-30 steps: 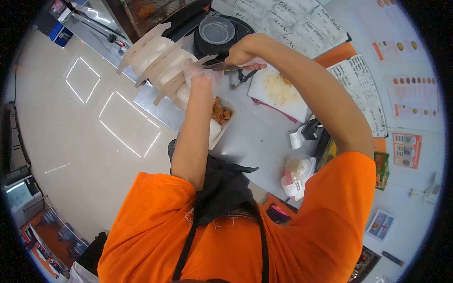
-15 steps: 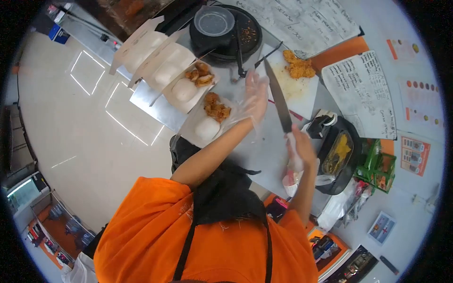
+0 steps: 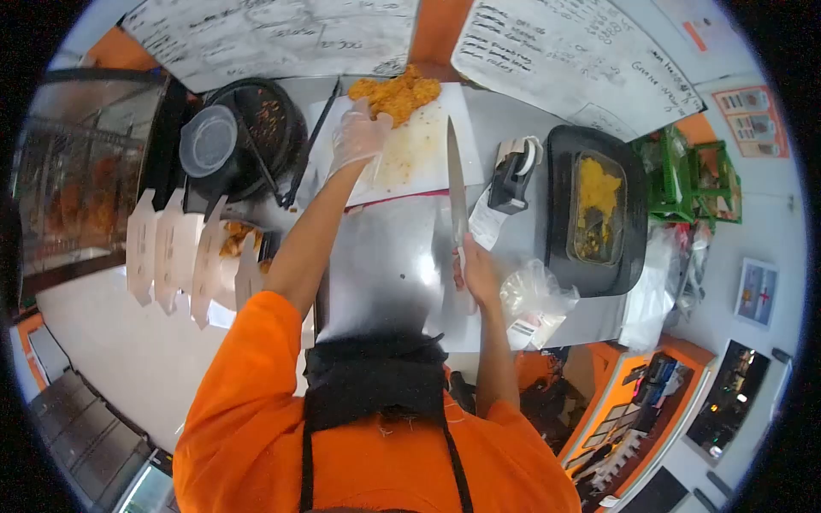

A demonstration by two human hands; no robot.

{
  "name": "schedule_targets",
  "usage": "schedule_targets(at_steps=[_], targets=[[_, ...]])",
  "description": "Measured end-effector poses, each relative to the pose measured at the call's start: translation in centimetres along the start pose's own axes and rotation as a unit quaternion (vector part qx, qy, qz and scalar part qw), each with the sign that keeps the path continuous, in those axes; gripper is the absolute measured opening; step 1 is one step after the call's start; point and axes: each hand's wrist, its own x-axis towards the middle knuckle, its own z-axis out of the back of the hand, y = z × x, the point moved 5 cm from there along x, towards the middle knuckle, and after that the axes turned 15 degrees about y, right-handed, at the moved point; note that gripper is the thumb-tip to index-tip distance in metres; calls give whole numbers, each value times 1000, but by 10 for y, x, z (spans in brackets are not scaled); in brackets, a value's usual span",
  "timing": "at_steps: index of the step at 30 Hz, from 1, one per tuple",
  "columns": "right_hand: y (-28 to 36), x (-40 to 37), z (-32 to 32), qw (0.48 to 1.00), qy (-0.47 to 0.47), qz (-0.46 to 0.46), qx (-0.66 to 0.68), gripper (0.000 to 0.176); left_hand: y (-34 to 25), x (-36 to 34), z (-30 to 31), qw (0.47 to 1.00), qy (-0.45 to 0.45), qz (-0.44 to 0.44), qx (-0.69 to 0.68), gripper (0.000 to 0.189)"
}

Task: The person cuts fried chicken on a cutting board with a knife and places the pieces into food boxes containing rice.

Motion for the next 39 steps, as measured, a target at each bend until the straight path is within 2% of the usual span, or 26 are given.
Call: schedule_targets(at_steps=[1, 3, 4, 6, 7, 9, 10, 12, 13, 14, 15, 17, 19, 20, 22, 26, 28, 29, 31, 34, 36, 39], targets=[[3, 9, 2, 1000, 6, 6, 5, 58, 1, 13, -11, 1000, 6, -4, 5, 50], [6, 25, 3, 1000, 0, 10, 14, 59, 18, 40, -34, 995, -25, 18, -96, 45], [7, 32, 2, 1000, -6, 22, 12, 59, 22, 48, -41, 996, -20, 17, -90, 45], [3, 39, 3, 999, -11, 26, 16, 58, 36, 54, -53, 991, -5, 9, -134, 57], [1, 41, 3, 999, -16, 29, -1, 58, 34, 46, -46, 992, 2, 13, -127, 57], [-4, 38, -2, 999, -24, 28, -12, 59, 35, 31, -42, 975, 121, 61, -177, 54], [-3, 35, -4, 997, -31, 41, -54, 59, 47, 28, -42, 975, 125, 61, -174, 54], [-1, 27, -9, 993, -43, 50, -94, 58, 73, 22, -44, 934, 169, 31, -313, 53], [3, 22, -15, 984, -48, 67, -157, 58, 78, 13, -39, 933, 175, 33, -311, 53], [6, 15, -24, 971, -49, 82, -218, 57, 85, 0, -35, 932, 208, 48, -293, 53], [9, 11, -32, 972, -47, 78, -215, 57, 92, -7, -30, 930, 239, 60, -274, 53], [12, 2, -52, 966, -35, 59, -250, 54, 113, -18, -32, 934, 246, 57, -253, 56], [4, 4, -68, 960, -29, 39, -274, 53, 108, -26, -20, 958, 256, 24, -126, 51], [1, 5, -75, 957, -32, 32, -286, 53, 112, -27, -24, 958, 257, 25, -127, 51], [0, 6, -85, 953, -35, 23, -300, 53, 107, -26, -21, 986, 165, -28, -8, 43], [5, 10, -95, 953, -40, 5, -301, 54, 95, -43, -17, 987, 132, -71, 56, 37], [8, 9, -98, 951, -49, 9, -306, 54, 91, -49, -18, 971, -21, -200, 131, 36], [10, 9, -99, 949, -53, 3, -312, 54, 97, -47, -22, 971, -21, -200, 129, 36], [11, 12, -102, 947, -54, -6, -318, 54, 93, -51, -22, 984, 71, -114, 115, 35], [15, 37, -106, 946, -65, -2, -317, 54, 94, -47, -24, 981, 76, -122, 127, 35], [23, 66, -110, 943, -72, 49, -323, 57, 92, -48, -23, 980, 78, -118, 136, 35], [25, 73, -113, 942, -109, 16, -316, 59, 94, -46, -25, 981, 77, -121, 130, 35]])
